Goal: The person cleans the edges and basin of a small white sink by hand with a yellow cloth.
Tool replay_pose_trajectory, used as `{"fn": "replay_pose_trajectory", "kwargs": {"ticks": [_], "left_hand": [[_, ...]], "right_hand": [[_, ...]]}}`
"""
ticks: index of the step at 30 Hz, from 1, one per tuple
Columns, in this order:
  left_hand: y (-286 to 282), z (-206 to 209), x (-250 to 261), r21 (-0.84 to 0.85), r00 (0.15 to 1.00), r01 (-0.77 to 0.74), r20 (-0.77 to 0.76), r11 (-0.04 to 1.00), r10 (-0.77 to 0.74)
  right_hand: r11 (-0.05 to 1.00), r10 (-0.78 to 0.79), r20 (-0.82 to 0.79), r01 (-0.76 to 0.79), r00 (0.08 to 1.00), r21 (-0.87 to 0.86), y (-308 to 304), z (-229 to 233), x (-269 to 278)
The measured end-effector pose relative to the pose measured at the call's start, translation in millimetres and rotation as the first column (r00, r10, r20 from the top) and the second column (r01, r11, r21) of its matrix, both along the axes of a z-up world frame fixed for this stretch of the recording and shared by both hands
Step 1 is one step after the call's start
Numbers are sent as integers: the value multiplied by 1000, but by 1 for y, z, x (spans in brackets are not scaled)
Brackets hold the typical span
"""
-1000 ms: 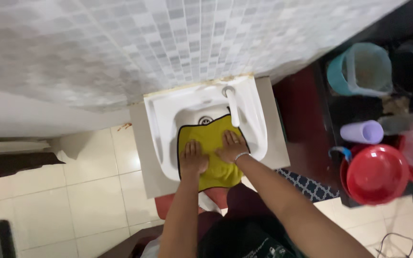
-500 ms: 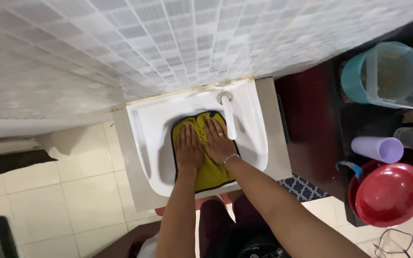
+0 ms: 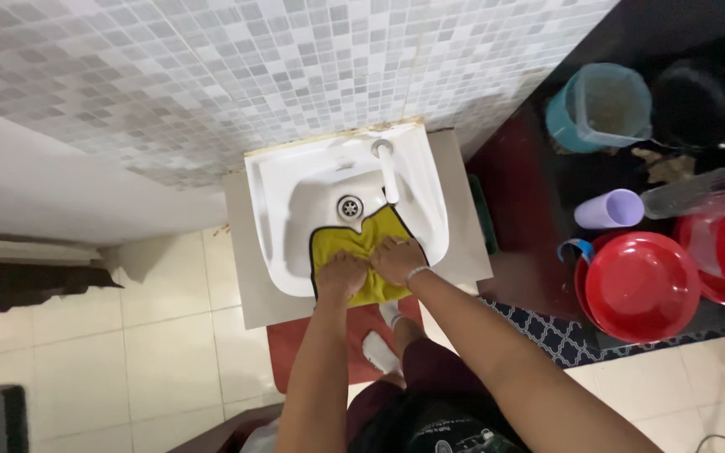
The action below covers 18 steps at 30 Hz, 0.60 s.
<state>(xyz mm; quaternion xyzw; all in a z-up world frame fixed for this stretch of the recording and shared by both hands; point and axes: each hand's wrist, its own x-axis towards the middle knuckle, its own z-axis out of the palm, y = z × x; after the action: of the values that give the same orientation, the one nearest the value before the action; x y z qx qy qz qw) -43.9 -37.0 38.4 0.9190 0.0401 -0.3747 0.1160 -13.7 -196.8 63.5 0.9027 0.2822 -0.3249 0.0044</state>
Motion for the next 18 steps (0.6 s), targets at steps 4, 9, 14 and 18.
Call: {"fn": "replay_pose_trajectory", "kwargs": {"ticks": [4, 9, 14, 18], "left_hand": [[-21, 18, -30, -37, 959, -7, 282, 999, 17], [-59, 54, -50, -158, 833, 89, 552, 983, 13], [-94, 54, -30, -380, 812, 122, 569, 917, 128], [-109, 8, 4, -493, 920, -125, 267, 861, 287]], "right_hand": [[981, -110, 248, 65, 962, 183, -27, 34, -43], [946, -293, 282, 233, 914, 226, -72, 52, -69], [971, -234, 354, 199, 906, 133, -94, 50, -44], [985, -154, 424, 105, 892, 136, -93, 48, 5]]}}
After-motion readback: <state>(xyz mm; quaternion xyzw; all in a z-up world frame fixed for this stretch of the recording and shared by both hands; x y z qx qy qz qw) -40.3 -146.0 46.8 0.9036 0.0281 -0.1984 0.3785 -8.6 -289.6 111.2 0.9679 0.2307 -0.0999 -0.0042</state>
